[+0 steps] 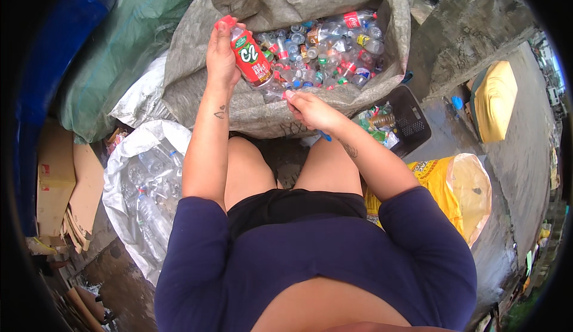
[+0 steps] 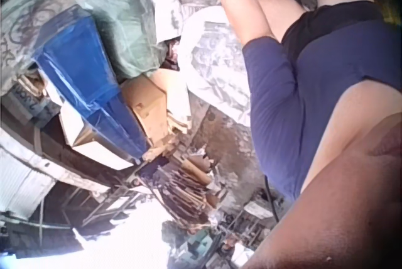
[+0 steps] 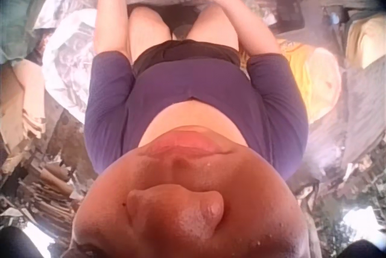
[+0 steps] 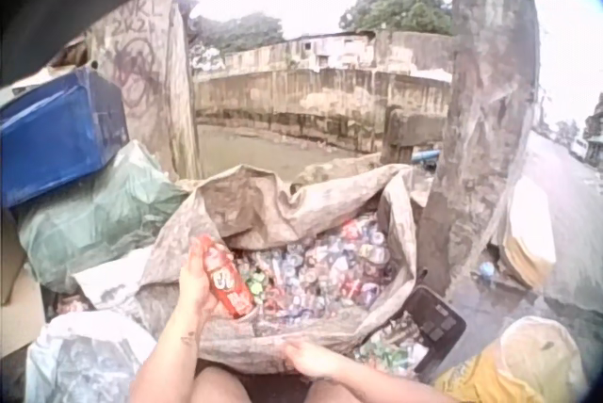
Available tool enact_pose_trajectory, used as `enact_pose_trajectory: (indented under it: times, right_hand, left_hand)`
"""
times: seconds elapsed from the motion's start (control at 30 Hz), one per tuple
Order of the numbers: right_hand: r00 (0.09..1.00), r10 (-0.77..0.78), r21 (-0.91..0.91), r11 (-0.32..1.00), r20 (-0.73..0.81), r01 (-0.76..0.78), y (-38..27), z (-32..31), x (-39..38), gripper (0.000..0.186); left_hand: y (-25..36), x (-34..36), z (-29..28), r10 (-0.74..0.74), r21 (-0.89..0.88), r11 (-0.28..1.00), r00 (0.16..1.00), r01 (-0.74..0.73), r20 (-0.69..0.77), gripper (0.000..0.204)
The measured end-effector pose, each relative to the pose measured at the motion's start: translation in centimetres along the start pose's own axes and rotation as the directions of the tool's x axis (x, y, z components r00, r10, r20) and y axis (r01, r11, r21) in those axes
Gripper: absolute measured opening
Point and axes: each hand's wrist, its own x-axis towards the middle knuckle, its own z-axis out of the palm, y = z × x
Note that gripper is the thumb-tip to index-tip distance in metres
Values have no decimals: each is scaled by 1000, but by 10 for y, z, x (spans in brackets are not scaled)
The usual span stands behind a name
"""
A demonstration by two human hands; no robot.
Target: The person sits on the ground and repeatedly picks up plastic bottles from a large sack. They use a blue utility knife to cut off the labels from each bottle and then place the bottles into a white sack.
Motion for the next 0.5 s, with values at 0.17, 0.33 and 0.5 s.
enact_pose_trajectory:
  times: [0.17,0.33,0.5]
  right_hand:
    - [942,-244,-187,961,-229,203,33,-19,4,43]
    - [679,-604,-328,797,-417,507,-32,-17,7,56]
    - [817,-502,-427,829,-283,361,-50,-25,1,40]
  left_hand:
    - [0,16,-2,-136,-162,976,989,144,59,47]
    - [-11,-1,24,-289,-179,927,932,329,218,48]
    - [-6,-12,34,-330,-113,926,918,360,221,46]
